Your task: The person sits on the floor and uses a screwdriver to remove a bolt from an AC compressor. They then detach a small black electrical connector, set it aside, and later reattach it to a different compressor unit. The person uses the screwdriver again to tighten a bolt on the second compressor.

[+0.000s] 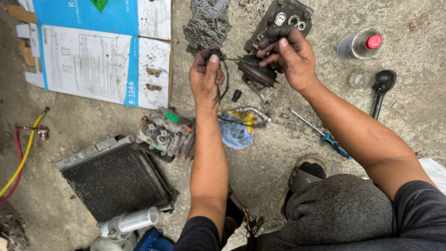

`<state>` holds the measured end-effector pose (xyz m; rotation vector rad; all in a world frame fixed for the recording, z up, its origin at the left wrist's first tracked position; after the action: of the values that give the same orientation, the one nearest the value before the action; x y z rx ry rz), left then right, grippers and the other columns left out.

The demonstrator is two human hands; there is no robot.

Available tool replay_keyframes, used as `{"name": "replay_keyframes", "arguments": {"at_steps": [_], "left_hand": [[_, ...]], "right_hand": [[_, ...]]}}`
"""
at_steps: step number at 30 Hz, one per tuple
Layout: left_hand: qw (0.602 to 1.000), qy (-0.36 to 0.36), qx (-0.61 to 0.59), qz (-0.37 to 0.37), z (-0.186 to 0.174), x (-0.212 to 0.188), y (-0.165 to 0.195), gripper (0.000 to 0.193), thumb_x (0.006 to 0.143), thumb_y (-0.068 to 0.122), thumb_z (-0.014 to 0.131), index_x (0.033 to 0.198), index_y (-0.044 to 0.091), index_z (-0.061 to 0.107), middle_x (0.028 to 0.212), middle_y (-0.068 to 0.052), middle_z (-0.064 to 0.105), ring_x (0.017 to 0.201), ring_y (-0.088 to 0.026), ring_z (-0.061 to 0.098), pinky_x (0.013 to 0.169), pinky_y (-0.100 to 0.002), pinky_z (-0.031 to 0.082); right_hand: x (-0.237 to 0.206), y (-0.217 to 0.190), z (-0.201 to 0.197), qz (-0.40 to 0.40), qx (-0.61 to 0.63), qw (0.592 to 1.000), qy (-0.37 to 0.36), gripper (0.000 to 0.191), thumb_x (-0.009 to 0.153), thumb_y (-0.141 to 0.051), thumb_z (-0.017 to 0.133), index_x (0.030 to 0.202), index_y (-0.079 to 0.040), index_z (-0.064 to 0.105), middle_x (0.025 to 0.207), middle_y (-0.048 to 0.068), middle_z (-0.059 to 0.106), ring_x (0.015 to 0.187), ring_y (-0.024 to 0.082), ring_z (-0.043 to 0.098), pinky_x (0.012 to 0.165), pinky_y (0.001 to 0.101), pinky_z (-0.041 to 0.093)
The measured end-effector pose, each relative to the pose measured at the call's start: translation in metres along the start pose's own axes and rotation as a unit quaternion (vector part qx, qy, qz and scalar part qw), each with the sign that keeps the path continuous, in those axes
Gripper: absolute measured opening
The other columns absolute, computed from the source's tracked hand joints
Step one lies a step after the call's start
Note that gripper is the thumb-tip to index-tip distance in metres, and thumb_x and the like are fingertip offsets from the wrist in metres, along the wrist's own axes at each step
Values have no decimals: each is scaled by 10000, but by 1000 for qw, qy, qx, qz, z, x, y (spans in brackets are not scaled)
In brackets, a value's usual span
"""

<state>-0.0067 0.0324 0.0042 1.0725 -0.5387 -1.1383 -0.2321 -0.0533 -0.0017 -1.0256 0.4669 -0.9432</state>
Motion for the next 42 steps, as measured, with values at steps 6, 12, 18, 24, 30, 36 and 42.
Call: {"name": "replay_keyframes", "arguments": {"at_steps": [6,12,18,24,30,36,42], "left_hand": [[998,-27,-42,-25,-5,-6,2,287,1039,198,690,1237,-5,646,691,23,485,542,-73,356,531,-264,319],[996,-61,-49,-45,-5,-9,5,272,1070,166,644,1272,-17,638,695,36,476,553,-67,351,537,-258,307],[996,-50,-46,-59,-11,-12,10,387,1060,150,611,1400,-31,579,833,22,555,574,-62,365,537,-252,309],[994,-56,-71,-59,-16,-11,6,356,1086,141,597,1399,-30,590,781,29,504,581,-63,362,548,-251,316],[996,-26,-72,-46,-21,-10,-2,323,1081,140,599,1364,-17,594,792,17,533,580,-67,368,556,-257,324],[997,-18,-75,-29,-26,-16,0,338,1087,145,616,1380,-24,604,791,31,527,596,-66,379,570,-255,341],[995,-21,-92,-41,-22,-21,-4,365,1076,135,633,1401,-24,585,865,24,560,610,-63,378,579,-254,346]], "right_hand": [[6,-3,6,29,36,999,21,339,1137,-259,510,1360,-3,501,1235,160,644,1078,234,695,853,393,644],[7,-13,43,-49,-342,938,-38,292,1090,-253,678,1235,-8,612,1158,144,659,1024,240,703,900,364,619],[16,-13,69,-82,-440,890,-86,274,978,-193,779,1132,-9,647,1125,142,654,1026,273,691,879,375,582],[17,-6,68,-44,-495,862,-102,231,960,-151,753,1123,-10,671,1080,160,633,1040,354,650,874,448,537],[20,4,66,-20,-617,777,-121,220,989,-178,709,1087,9,648,1120,182,595,1079,372,606,887,488,513],[23,-10,74,-36,-636,752,-169,207,976,-148,684,1077,26,632,1138,180,593,1107,372,598,896,483,515],[21,-22,69,4,-666,716,-212,175,918,-130,686,1011,8,631,1075,170,594,1090,363,601,907,479,518]]}}
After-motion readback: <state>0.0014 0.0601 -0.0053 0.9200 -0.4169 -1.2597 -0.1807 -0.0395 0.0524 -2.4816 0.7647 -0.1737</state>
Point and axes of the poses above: each hand's wrist, its own x-axis towards the middle knuckle, its own z-axis out of the palm, y = z × x, the point moved 2 cm from there along x, towards the middle knuckle
